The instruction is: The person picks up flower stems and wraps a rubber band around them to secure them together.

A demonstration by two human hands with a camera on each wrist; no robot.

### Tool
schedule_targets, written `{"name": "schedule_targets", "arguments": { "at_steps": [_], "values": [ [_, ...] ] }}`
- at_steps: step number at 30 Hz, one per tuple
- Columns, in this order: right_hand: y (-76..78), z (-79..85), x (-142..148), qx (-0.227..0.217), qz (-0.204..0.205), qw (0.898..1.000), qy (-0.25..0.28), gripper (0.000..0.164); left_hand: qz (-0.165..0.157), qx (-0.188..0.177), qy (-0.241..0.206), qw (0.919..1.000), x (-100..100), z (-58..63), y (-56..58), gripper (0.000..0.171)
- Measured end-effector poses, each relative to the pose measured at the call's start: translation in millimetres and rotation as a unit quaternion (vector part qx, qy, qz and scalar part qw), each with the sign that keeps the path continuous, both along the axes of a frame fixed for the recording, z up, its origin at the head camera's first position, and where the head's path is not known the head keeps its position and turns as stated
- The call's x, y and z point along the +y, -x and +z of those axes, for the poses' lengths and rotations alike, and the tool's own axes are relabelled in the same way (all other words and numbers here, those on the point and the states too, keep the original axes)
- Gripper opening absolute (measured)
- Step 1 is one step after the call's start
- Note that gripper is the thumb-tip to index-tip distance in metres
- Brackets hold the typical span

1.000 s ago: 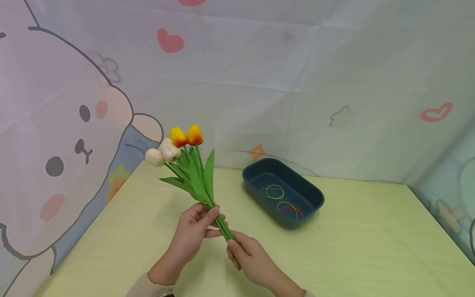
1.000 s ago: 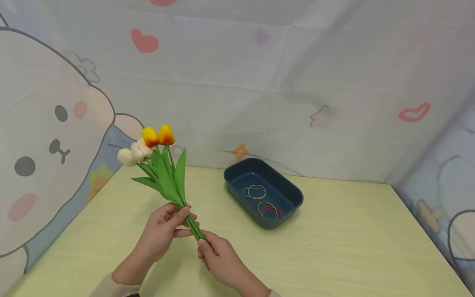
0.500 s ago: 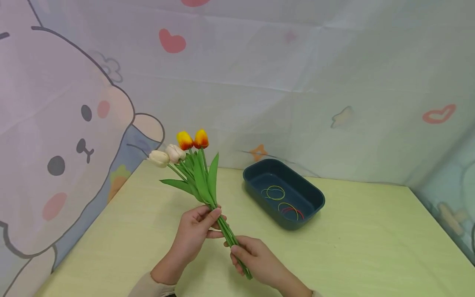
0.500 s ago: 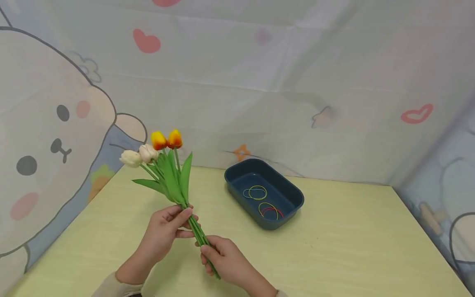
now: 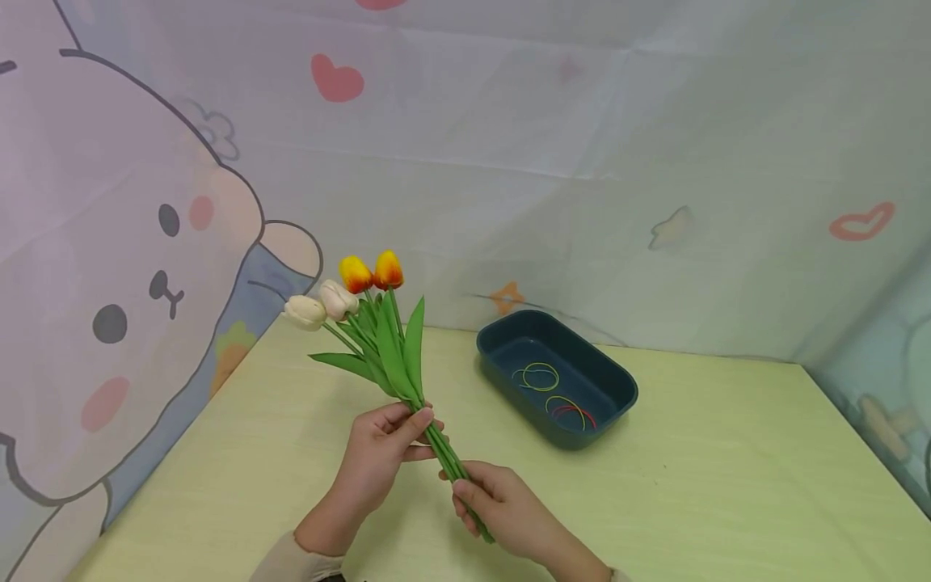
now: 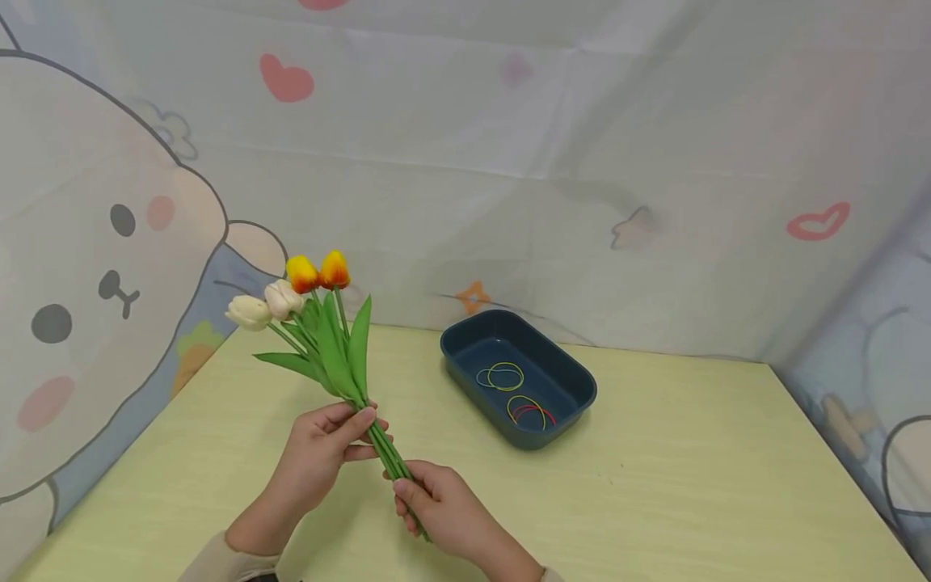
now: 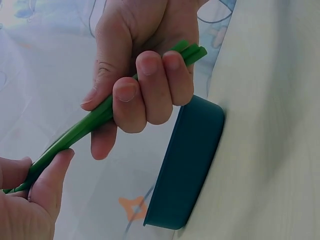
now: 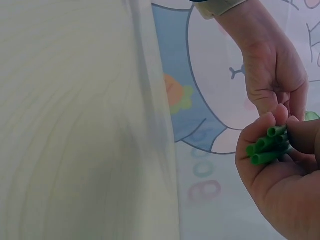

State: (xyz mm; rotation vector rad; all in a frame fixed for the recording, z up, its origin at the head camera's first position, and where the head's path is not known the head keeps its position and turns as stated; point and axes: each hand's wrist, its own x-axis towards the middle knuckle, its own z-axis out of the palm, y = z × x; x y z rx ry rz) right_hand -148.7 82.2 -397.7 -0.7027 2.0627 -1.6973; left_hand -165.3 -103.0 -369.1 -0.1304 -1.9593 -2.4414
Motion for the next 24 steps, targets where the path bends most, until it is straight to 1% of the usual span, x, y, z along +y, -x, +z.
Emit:
{"name": "schedule_targets", "arguments": {
  "at_steps": [5,8,10,13,15,18,21,24],
  "values": [
    [2.5,-0.4,5.0,-0.008,0.025,1.0,0.007,0.031,-0.002,0.006,0.0,1.0,0.6,0.4,-0.5,0.023],
    [6.7,0.3,12.8,0.002,0.032,0.999,-0.005,0.036,0.002,0.008,0.002,1.0,0.4,0.8,-0.3,0.023],
    [11.2,4.6,20.7,0.021,0.026,0.999,-0.026,0.042,0.008,0.011,0.001,0.9999,-0.7,1.2,0.2,0.023],
    [21.0,17.3,38.0,0.078,0.009,0.995,-0.062,0.048,0.015,0.017,0.001,0.9997,-3.2,2.1,1.0,0.023],
    [29.0,30.2,51.6,0.117,-0.008,0.989,-0.087,0.047,0.016,0.022,-0.001,0.9996,-4.5,2.5,1.4,0.024],
    [41.6,52.0,72.9,0.168,-0.035,0.977,-0.123,0.047,0.012,0.026,0.0,0.9996,-6.1,3.0,1.7,0.024],
    [53.7,72.8,90.6,0.196,-0.064,0.964,-0.167,0.048,0.011,0.025,0.001,0.9996,-7.7,3.3,1.8,0.024],
    [65.6,87.3,102.9,0.229,-0.086,0.947,-0.21,0.05,0.01,0.022,0.004,0.9997,-9.5,3.7,1.7,0.024]
  ]
}}
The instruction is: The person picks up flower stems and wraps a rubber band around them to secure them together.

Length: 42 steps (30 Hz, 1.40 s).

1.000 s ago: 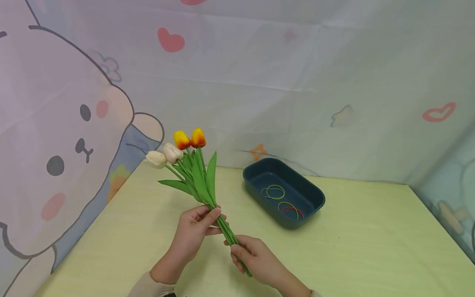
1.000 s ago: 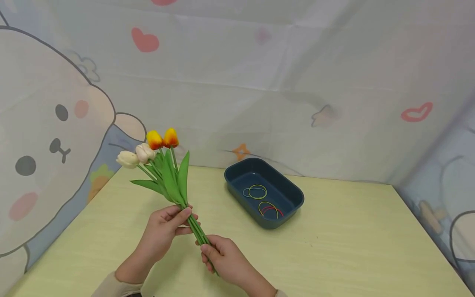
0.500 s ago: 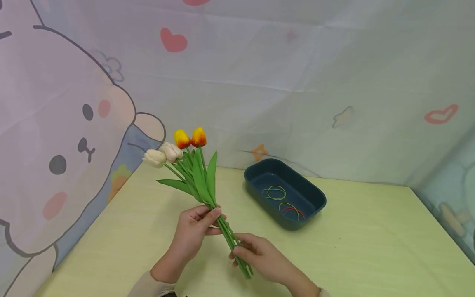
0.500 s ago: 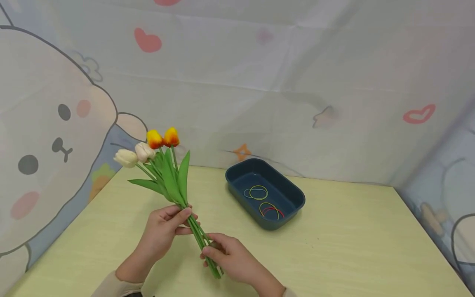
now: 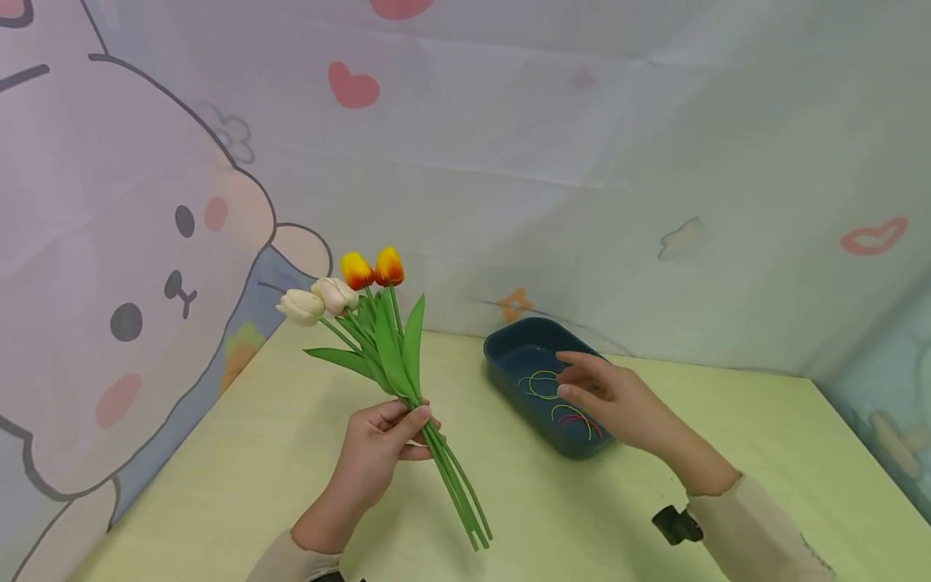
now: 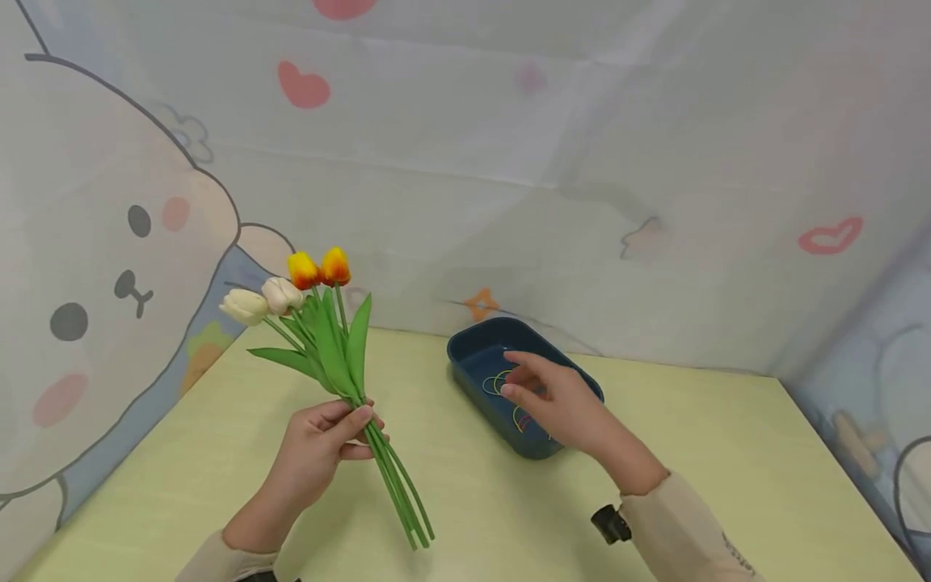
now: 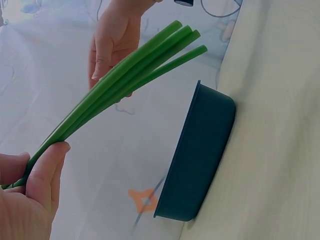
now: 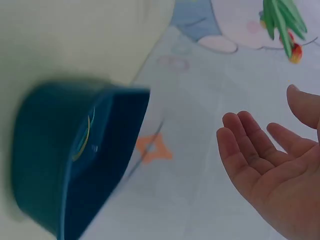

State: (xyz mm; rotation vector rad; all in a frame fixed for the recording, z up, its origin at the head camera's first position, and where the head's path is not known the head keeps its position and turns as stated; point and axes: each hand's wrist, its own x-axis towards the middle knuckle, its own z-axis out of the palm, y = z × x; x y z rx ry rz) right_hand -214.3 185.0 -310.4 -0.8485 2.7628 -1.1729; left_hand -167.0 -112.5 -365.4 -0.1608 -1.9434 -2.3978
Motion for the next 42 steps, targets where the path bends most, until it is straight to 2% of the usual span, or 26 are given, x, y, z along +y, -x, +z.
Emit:
{"name": "schedule_targets", "arguments": {
  "at_steps": [4,8,12,18,22,25,29,35,42],
  "values": [
    [13.9,8.3,12.6,0.039,-0.019,0.998,-0.04,0.051,-0.005,-0.002,0.004,1.0,-0.5,0.5,-0.6,0.025],
    [27.8,4.8,20.0,0.046,-0.028,0.997,-0.061,0.049,-0.01,0.003,0.004,0.9999,-0.8,0.7,-1.0,0.026],
    [43.8,-11.1,24.0,0.037,-0.037,0.996,-0.07,0.046,-0.011,0.004,0.004,0.9999,-1.2,1.0,-1.4,0.027],
    [64.5,-43.9,27.3,0.0,-0.059,0.995,-0.085,0.04,-0.01,0.0,0.004,0.9999,-1.4,2.0,-2.3,0.026],
    [75.3,-63.4,28.3,0.0,-0.073,0.992,-0.101,0.035,-0.012,0.0,-0.002,0.9999,-1.0,2.0,-3.5,0.027],
    [81.0,-70.5,27.8,-0.004,-0.077,0.99,-0.114,0.035,-0.013,0.003,-0.006,0.9999,-0.5,2.3,-4.7,0.026],
    [86.0,-73.7,27.3,-0.033,-0.085,0.988,-0.123,0.037,-0.015,0.009,-0.011,0.9998,0.3,3.7,-5.5,0.026],
    [90.6,-75.4,29.1,-0.079,-0.112,0.978,-0.156,0.032,-0.015,0.01,-0.017,0.9997,1.4,6.0,-5.7,0.025],
    [97.5,-77.3,32.1,-0.099,-0.125,0.97,-0.184,0.025,-0.005,-0.002,-0.018,0.9998,4.2,7.9,-5.1,0.025]
  ]
}}
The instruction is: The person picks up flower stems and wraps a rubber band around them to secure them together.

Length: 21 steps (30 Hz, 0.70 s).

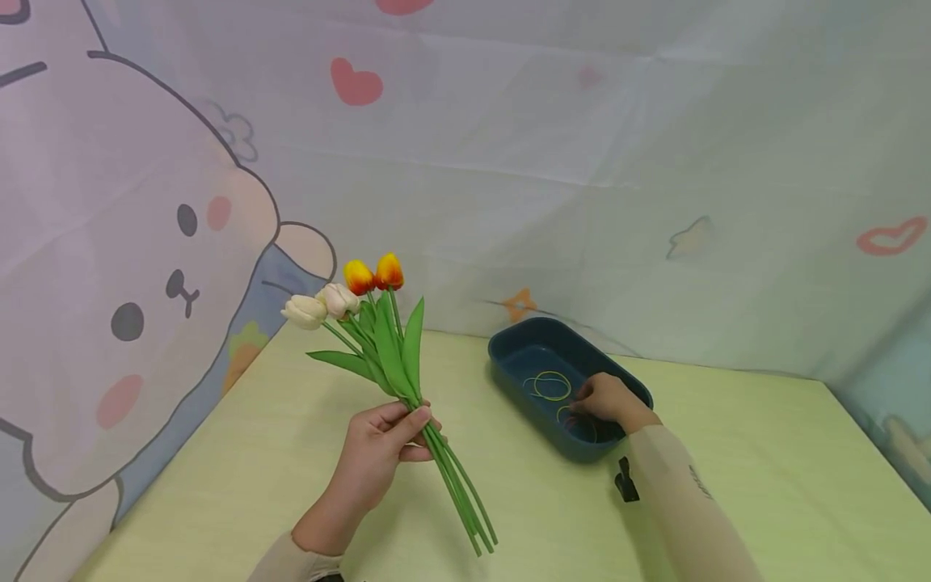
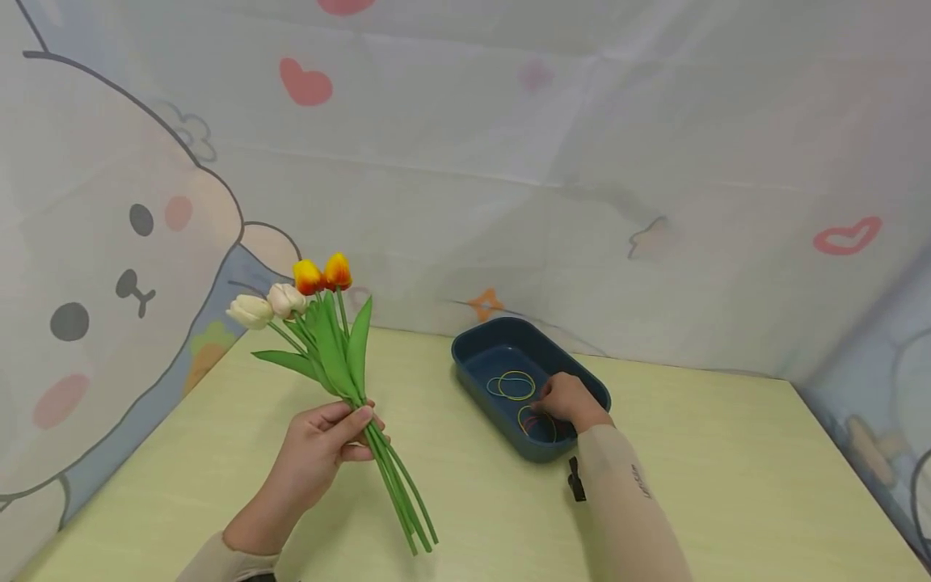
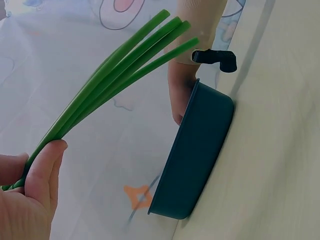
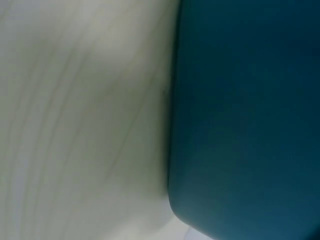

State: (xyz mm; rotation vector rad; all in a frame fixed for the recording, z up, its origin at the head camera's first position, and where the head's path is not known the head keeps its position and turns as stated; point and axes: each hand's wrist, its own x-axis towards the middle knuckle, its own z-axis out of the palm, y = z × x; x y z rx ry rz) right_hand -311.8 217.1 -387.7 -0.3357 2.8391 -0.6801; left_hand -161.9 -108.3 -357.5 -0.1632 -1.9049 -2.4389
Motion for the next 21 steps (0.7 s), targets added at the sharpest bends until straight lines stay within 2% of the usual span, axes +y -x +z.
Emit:
{"name": "schedule_targets", "arguments": {
  "at_steps": [5,13,21],
  "values": [
    [2.9,-2.5,-0.7,-0.018,-0.005,1.0,-0.016,0.018,0.003,-0.004,-0.006,1.0,1.0,0.8,1.1,0.024],
    [5.9,-5.9,-3.1,-0.027,0.031,0.998,-0.037,0.039,0.003,-0.007,-0.014,0.9999,2.1,2.3,1.1,0.024],
    [-5.4,10.2,2.5,-0.01,0.061,0.998,-0.006,0.021,0.009,-0.01,-0.021,0.9997,3.1,2.8,1.4,0.019]
  ]
}}
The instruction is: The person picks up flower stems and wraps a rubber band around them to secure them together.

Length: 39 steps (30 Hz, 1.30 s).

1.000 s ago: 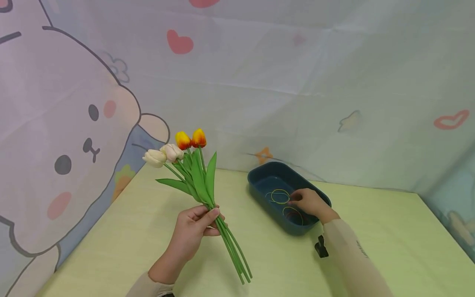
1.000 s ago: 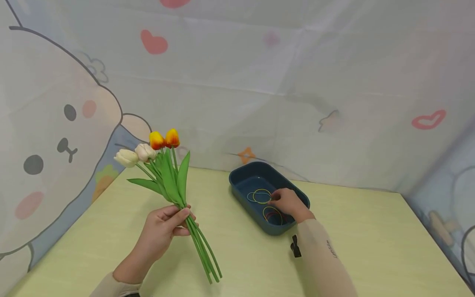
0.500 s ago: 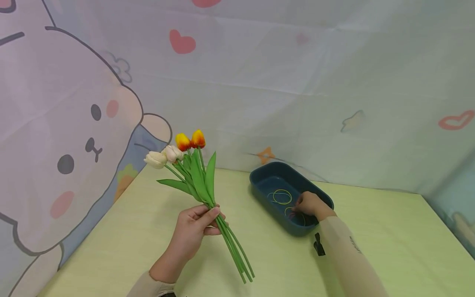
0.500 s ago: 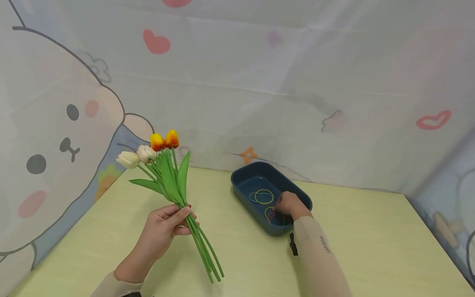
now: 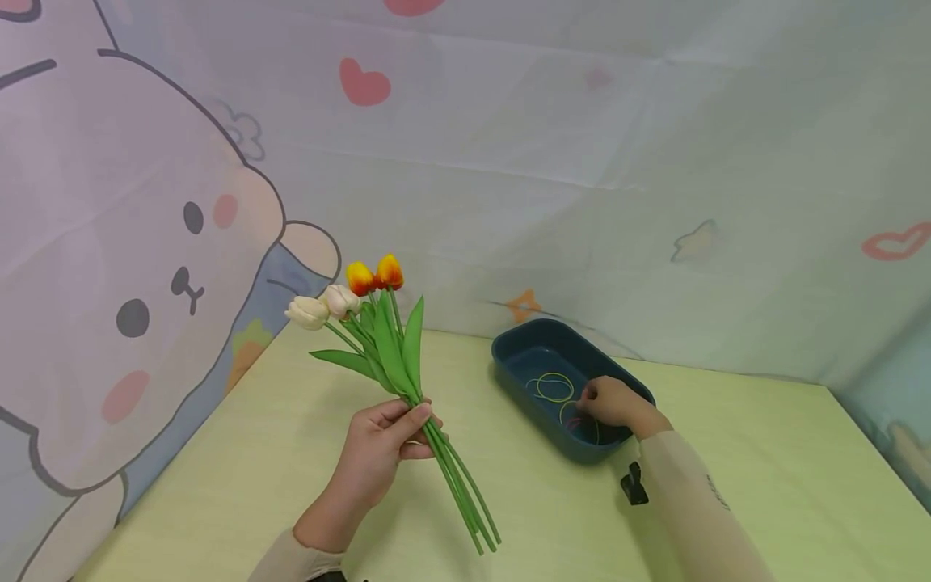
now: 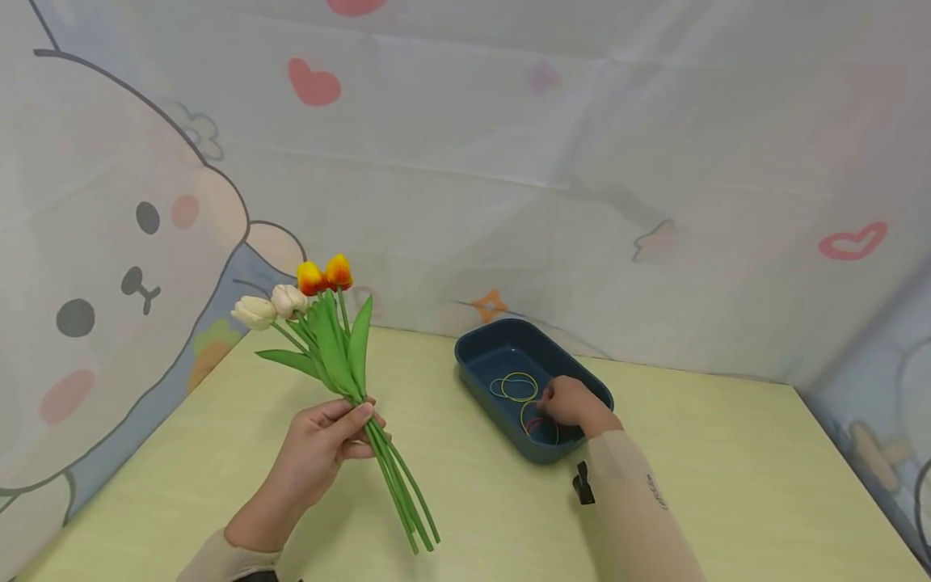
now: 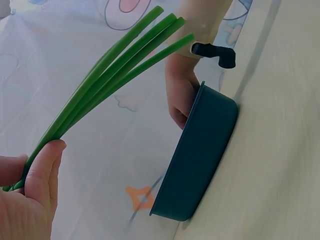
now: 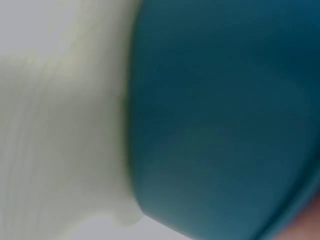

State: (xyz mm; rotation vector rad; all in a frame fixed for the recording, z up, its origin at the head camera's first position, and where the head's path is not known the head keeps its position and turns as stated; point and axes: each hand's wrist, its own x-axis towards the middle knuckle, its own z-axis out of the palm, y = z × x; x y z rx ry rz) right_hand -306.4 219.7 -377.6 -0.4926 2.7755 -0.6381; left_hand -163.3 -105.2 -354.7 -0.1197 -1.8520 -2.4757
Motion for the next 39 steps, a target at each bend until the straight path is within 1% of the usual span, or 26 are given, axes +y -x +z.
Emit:
{"name": "schedule_targets", "arguments": {
  "at_steps": [6,12,16,19,23,26,30,34,37,39],
  "values": [
    [-12.6,23.3,4.0,0.046,0.016,0.999,0.022,0.014,-0.01,-0.001,0.0,0.9999,-1.5,0.4,1.2,0.02],
    [-25.4,48.2,5.2,0.075,0.019,0.995,0.064,0.014,-0.01,-0.004,-0.005,0.9999,-1.8,0.5,0.6,0.018],
    [-35.3,61.8,5.1,0.097,0.025,0.992,0.079,0.014,-0.009,-0.003,-0.01,0.9999,-0.7,0.4,0.4,0.016],
    [-42.3,68.1,4.4,0.105,0.025,0.991,0.083,0.014,-0.011,0.0,-0.012,0.9999,-0.1,0.2,0.8,0.015],
    [-55.4,77.7,-0.1,0.105,0.034,0.989,0.102,0.014,-0.012,0.006,-0.014,0.9998,0.4,0.2,1.0,0.013],
    [-66.6,83.1,-6.5,0.106,0.051,0.985,0.122,0.012,-0.01,0.008,-0.018,0.9998,0.4,0.2,1.0,0.012],
    [-80.2,85.7,-15.5,0.107,0.079,0.981,0.144,0.009,-0.001,0.003,-0.025,0.9997,0.2,1.1,1.4,0.013],
    [-93.8,90.5,-23.2,0.086,0.106,0.976,0.167,0.007,0.017,-0.004,-0.033,0.9993,-0.4,3.1,1.6,0.014],
    [-103.2,94.5,-28.8,0.092,0.128,0.971,0.178,0.005,0.028,-0.005,-0.043,0.9987,-1.5,3.8,2.0,0.017],
    [-109.2,96.5,-32.9,0.11,0.144,0.967,0.181,0.003,0.033,-0.004,-0.049,0.9982,-2.4,3.9,2.4,0.019]
  ]
}}
